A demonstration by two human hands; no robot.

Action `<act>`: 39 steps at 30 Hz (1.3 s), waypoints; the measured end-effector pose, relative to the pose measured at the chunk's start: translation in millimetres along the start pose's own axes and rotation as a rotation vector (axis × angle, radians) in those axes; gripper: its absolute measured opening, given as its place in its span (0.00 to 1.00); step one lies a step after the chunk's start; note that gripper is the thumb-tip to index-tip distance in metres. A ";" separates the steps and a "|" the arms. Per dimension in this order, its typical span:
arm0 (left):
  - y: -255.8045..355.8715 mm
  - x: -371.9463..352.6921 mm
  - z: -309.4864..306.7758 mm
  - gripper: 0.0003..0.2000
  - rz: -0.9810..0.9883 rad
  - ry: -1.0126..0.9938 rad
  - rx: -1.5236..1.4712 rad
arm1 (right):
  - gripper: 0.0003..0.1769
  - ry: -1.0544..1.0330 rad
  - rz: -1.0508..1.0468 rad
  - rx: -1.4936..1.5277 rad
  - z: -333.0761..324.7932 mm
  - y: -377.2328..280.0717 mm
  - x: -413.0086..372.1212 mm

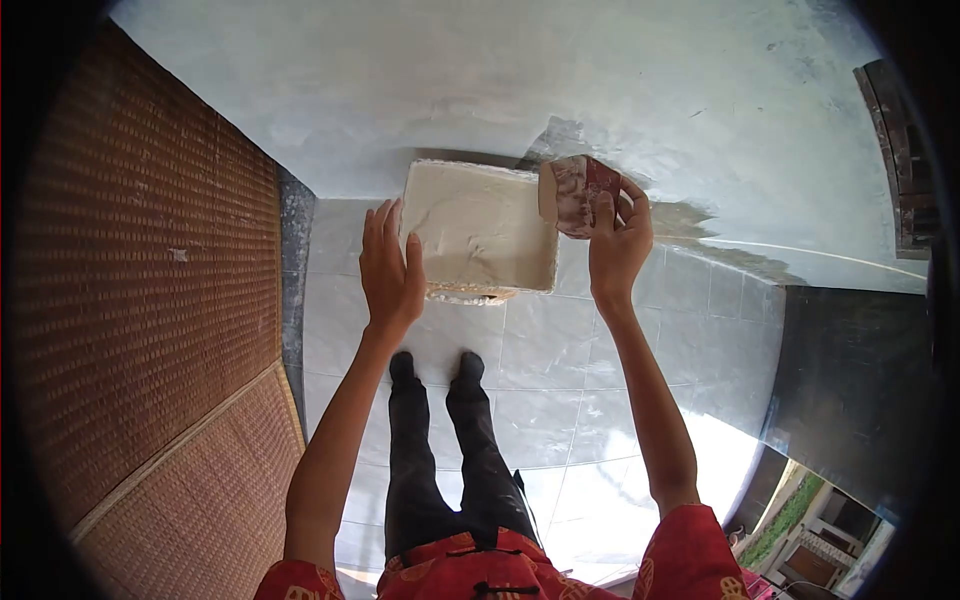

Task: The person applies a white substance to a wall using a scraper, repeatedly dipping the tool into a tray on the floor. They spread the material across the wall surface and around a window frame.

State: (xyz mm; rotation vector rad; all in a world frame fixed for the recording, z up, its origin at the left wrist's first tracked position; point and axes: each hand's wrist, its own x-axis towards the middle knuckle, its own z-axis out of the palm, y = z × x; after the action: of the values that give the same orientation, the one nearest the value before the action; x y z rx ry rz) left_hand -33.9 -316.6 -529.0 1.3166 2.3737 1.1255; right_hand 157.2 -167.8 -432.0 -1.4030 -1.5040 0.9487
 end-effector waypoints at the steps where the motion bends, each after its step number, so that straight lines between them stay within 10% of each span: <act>1: -13.3 -8.2 8.1 0.25 -0.018 -0.019 0.001 | 0.15 -0.008 -0.002 -0.048 7.7 12.4 -5.8; 16: -112.4 -64.2 104.1 0.27 -0.409 -0.103 -0.147 | 0.14 -0.311 -0.100 -0.303 78.2 164.0 -48.3; 39: -152.5 -79.8 145.6 0.23 -0.807 -0.004 -0.649 | 0.15 -0.457 -0.464 -0.439 152.5 217.0 -51.4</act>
State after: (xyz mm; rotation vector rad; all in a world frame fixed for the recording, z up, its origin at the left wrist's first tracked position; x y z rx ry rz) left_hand -11.7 -351.5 -750.6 0.1201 1.9249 1.3832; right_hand 91.6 -197.8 -692.3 -1.0721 -2.3679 0.6920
